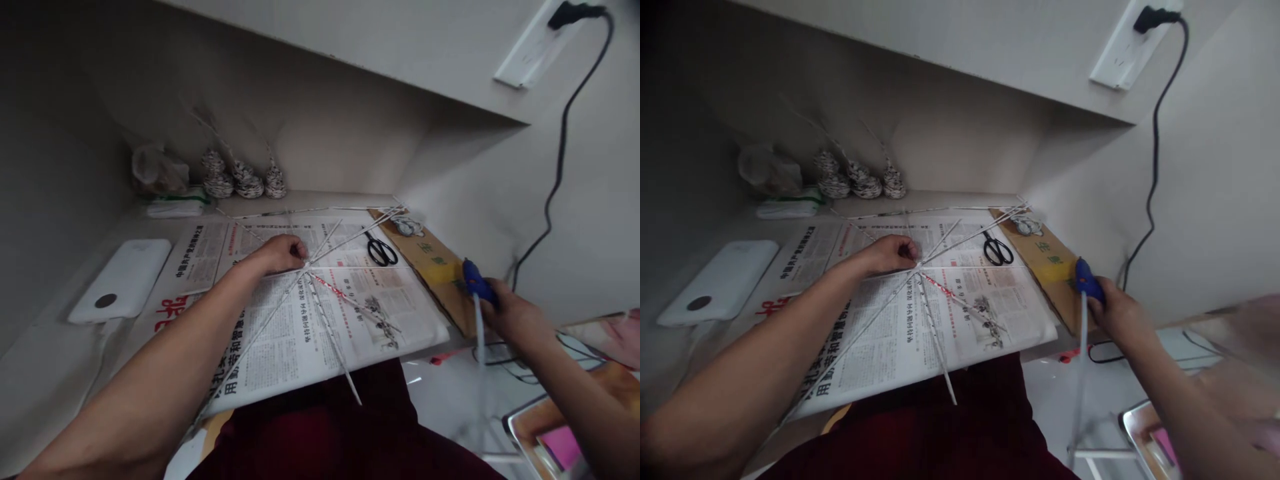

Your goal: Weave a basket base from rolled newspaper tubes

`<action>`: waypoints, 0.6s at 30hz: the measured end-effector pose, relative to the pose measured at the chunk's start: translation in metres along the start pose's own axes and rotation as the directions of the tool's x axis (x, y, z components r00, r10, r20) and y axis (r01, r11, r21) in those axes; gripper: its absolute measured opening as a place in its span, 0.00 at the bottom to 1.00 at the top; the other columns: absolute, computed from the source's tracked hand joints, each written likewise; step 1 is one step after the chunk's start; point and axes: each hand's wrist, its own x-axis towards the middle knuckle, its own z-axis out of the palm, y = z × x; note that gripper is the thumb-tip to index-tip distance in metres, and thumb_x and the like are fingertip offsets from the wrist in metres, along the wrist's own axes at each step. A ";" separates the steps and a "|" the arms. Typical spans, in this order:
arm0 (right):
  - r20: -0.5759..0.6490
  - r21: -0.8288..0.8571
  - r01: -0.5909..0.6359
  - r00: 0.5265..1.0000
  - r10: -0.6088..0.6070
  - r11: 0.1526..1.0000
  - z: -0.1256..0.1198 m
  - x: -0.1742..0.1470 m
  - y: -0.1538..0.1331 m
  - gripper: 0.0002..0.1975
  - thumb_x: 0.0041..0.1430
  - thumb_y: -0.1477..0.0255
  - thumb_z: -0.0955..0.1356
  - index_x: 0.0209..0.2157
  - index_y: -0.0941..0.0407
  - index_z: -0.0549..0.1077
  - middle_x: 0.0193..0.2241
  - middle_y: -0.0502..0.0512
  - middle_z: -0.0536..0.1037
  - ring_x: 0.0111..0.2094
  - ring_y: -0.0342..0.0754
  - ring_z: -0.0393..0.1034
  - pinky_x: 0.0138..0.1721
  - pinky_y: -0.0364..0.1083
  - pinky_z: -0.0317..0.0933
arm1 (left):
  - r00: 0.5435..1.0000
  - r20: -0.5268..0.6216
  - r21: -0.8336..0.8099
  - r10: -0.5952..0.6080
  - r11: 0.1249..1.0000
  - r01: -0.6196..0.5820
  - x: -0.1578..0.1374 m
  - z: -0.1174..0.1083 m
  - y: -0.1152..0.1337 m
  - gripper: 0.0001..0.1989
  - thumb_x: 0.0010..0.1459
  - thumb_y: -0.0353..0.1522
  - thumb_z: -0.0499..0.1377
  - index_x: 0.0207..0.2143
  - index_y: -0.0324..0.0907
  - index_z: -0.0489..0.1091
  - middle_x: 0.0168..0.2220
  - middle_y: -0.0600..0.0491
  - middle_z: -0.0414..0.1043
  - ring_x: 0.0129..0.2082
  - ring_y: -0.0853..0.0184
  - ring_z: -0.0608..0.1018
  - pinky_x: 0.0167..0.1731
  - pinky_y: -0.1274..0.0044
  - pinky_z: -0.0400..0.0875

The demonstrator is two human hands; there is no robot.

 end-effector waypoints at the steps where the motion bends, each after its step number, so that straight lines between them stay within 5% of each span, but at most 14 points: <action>1: 0.035 -0.033 0.023 0.999 -0.022 0.999 0.001 0.002 -0.002 0.21 0.57 0.63 0.62 0.52 0.55 0.68 0.32 0.64 0.78 0.29 0.60 0.72 0.27 0.54 0.63 | 1.000 0.000 0.004 0.001 1.000 -0.001 0.000 0.000 0.000 0.09 0.37 0.32 0.64 0.25 0.42 0.70 0.24 0.58 0.71 0.25 0.69 0.71 0.27 0.79 0.64; 9: 0.115 -0.022 0.158 0.981 -0.155 0.987 0.002 0.022 -0.006 0.24 0.59 0.67 0.62 0.56 0.60 0.66 0.42 0.66 0.77 0.43 0.60 0.72 0.41 0.53 0.64 | 0.994 0.105 -0.187 0.017 0.982 0.003 0.000 -0.011 -0.006 0.12 0.39 0.35 0.65 0.28 0.40 0.71 0.27 0.56 0.73 0.29 0.69 0.73 0.34 0.77 0.67; 18: 0.158 -0.017 0.341 0.929 -0.334 0.940 0.015 0.059 0.007 0.23 0.54 0.77 0.63 0.54 0.60 0.68 0.46 0.66 0.77 0.47 0.60 0.71 0.49 0.54 0.61 | 0.994 0.110 -0.164 0.002 0.986 0.017 -0.001 -0.010 -0.005 0.11 0.37 0.31 0.65 0.27 0.40 0.71 0.26 0.57 0.71 0.27 0.70 0.72 0.32 0.77 0.66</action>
